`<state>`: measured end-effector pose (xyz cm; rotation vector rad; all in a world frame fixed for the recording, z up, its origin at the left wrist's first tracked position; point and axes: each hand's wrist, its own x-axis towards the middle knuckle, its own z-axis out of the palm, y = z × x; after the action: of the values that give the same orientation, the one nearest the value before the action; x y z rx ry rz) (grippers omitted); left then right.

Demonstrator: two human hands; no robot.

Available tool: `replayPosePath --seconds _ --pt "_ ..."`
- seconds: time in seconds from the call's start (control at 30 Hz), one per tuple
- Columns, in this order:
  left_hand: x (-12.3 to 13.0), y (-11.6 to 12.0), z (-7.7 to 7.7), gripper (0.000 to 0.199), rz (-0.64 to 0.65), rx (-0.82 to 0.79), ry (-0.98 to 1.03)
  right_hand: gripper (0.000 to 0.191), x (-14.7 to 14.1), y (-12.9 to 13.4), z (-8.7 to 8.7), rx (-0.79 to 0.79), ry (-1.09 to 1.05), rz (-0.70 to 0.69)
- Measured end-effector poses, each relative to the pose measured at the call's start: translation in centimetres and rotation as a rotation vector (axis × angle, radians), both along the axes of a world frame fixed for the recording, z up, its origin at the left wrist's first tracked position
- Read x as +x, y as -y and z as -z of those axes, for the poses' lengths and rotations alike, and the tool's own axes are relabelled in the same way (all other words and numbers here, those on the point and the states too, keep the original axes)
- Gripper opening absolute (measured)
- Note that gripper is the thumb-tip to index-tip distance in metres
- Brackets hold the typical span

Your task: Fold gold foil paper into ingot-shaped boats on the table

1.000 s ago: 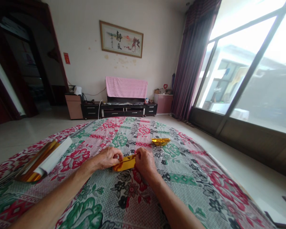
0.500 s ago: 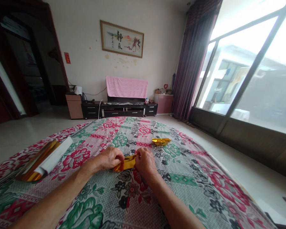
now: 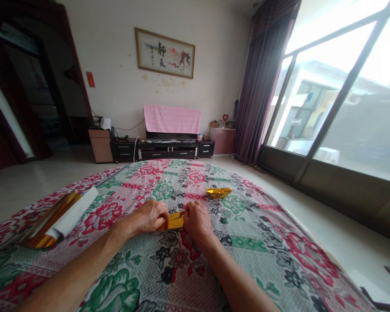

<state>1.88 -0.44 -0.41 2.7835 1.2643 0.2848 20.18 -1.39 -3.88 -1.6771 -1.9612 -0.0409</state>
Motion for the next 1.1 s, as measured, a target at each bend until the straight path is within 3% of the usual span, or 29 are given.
replayPosePath --seconds 0.67,1.1 --pt "-0.4 -0.2 0.7 0.028 0.071 -0.052 0.114 0.016 -0.2 0.7 -0.1 -0.044 -0.002 -0.024" --pt "-0.6 -0.4 0.8 0.026 0.113 0.026 0.012 0.019 -0.2 1.0 -0.1 -0.035 0.018 -0.082"
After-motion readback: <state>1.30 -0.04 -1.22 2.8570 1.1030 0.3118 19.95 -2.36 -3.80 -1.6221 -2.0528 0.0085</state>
